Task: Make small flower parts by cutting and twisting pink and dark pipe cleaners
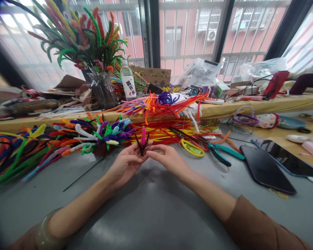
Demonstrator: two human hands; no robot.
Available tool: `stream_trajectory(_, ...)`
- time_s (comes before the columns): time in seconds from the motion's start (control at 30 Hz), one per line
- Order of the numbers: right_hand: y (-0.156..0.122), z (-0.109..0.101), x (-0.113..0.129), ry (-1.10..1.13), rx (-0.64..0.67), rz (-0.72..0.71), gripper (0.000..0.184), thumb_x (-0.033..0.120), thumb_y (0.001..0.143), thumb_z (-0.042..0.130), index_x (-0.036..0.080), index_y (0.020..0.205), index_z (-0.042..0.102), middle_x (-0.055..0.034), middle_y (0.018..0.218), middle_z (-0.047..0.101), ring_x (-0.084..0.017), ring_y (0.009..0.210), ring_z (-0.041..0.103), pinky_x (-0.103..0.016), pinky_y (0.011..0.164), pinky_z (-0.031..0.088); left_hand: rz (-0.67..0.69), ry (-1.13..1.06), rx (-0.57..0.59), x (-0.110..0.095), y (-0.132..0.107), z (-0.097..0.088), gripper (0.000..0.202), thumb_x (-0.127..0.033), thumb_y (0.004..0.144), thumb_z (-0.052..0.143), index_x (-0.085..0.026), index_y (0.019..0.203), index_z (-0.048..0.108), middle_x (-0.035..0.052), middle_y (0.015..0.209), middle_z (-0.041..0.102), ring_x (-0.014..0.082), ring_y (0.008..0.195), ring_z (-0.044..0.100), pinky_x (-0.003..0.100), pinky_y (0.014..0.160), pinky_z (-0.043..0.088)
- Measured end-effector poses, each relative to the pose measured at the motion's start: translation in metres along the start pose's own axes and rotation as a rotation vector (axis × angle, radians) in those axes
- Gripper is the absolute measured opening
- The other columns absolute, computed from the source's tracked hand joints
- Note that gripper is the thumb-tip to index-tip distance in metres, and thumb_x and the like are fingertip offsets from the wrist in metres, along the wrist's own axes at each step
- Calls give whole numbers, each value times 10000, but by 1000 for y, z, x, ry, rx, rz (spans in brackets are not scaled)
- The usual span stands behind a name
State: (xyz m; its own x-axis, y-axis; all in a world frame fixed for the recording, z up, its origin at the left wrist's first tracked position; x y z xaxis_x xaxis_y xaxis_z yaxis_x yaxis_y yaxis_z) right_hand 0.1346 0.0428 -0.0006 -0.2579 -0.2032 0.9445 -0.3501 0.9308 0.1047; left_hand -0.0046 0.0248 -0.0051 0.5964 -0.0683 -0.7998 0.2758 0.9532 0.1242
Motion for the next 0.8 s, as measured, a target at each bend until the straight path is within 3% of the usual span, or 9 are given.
stream_trajectory(0.1,-4,0,5,-215,-274,-190,322,455,704,577,172,858,573,65,480,370,-82,448,330,-219,447,239,10,28,6,1,0,2,570,103,529,438,-162,1011,588,49,1146,559,176,1091,477,268,894,402)
stream_trajectory(0.17,-7,2,9,-342,-356,-244,307,474,711,563,189,822,579,53,489,388,-95,467,360,-227,467,250,24,49,8,2,-1,4,578,94,537,443,-173,1029,584,42,1144,561,168,1081,481,247,867,413)
stream_trajectory(0.37,-5,13,9,-505,-236,-179,255,415,768,505,202,648,574,17,535,513,-105,492,412,-227,470,238,-28,141,28,4,-4,8,489,61,589,498,-163,1010,605,47,1073,604,143,960,553,200,782,436)
stream_trajectory(0.53,-4,7,4,-612,-277,-197,252,349,808,455,195,641,564,-1,554,546,-114,509,441,-236,502,249,-130,273,-11,11,-2,1,302,-72,684,589,-132,978,624,84,964,648,135,805,615,192,669,461)
stream_trajectory(0.63,-3,0,7,-469,-241,-274,219,320,816,451,187,676,553,4,578,527,-110,537,438,-231,524,278,-166,291,-47,12,0,-3,260,-125,706,611,-116,965,623,100,937,658,124,740,635,172,632,457)
stream_trajectory(0.8,-3,-18,28,178,-85,-348,183,319,786,509,182,670,544,-21,815,527,-113,689,466,-214,578,360,-198,302,-124,10,2,-5,205,-155,728,611,-109,928,609,111,953,656,125,736,644,169,609,467)
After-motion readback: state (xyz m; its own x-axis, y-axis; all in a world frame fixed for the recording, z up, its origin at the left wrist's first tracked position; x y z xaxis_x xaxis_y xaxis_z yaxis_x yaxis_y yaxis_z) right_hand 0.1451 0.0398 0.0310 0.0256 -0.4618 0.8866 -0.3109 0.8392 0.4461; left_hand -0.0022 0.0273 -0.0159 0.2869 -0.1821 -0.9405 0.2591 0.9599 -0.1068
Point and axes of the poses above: each hand's wrist, its own y-axis towards the middle knuckle, its own z-axis out of the palm, x = y × z, the point moved 2 cm from there along y, towards the middle knuckle
